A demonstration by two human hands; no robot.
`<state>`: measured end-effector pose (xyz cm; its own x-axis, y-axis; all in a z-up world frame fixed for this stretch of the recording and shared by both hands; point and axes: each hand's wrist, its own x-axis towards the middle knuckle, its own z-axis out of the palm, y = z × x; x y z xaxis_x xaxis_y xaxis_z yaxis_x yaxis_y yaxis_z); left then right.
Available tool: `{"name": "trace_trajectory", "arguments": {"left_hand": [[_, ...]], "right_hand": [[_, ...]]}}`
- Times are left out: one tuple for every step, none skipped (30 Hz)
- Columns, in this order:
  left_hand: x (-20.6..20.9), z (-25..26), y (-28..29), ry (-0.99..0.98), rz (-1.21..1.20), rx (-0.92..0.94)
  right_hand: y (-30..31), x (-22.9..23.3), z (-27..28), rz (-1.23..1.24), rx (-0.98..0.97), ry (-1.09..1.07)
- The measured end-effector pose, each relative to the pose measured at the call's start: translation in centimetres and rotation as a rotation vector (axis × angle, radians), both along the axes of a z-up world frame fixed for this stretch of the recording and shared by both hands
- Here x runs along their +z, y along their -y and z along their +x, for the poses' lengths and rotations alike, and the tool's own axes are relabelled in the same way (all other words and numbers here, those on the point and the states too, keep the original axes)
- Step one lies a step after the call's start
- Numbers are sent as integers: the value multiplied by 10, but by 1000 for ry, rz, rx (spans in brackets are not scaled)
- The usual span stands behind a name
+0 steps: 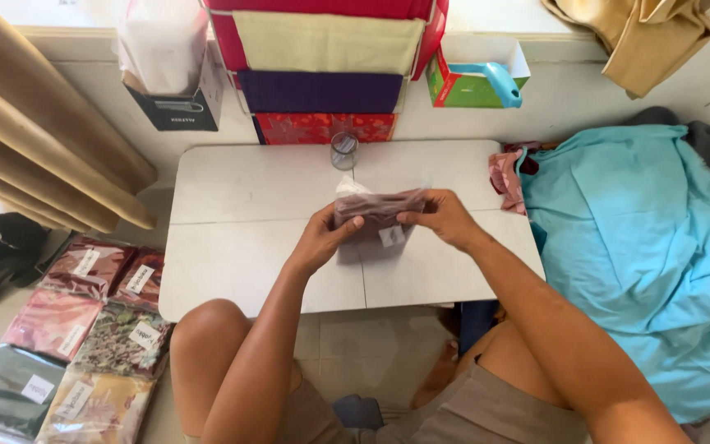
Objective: The person uses a lint roller to clean a piece of brown fabric, folds it into a small rectangle, places it inside a clear plastic sleeve, and attaches a white label to the finished package.
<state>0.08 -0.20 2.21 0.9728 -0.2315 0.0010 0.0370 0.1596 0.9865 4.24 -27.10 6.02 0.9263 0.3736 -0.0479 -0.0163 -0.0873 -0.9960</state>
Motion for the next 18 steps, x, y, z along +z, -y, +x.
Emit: {"name": "trace_trajectory", "arguments": {"left_hand": [[-6,-1,1,8,7,20],[-3,-7,2,0,8,20],[2,-8,3,16,1,44],[8,-9,5,33,-7,68],[20,-14,7,33,-4,64],[32,-19,10,58,-26,81],[44,-23,12,83,-47,99],[46,-24,12,84,-46,96],[48,-26,13,87,-66,115],[50,-27,14,90,-86,134],[35,-22,14,90,-86,136],[21,-17,13,78,-85,149],[6,-12,13,66,-82,160],[5,-14,13,65,-81,159],[5,-14,14,70,-105,163],[5,-14,15,74,-128,167],[5,-13,16,73,-128,166],[4,-12,16,88,-161,183]], "right_hand": [[1,4,-5,25,-14,32],[0,9,-10,27,-14,24],[0,17,-11,15,-8,43],[0,25,-11,3,-3,61],[0,26,-13,5,-6,62],[1,26,-14,18,7,57],[1,27,-14,30,22,54],[1,27,-14,32,20,55],[2,26,-15,30,26,63],[3,26,-16,29,31,72],[5,20,-14,29,33,72],[8,14,-12,19,29,81],[10,7,-11,10,22,89],[8,10,-14,11,21,88],[7,13,-15,23,10,105],[5,16,-17,34,-1,122],[6,19,-17,34,-3,121],[6,21,-17,51,-11,112]]}}
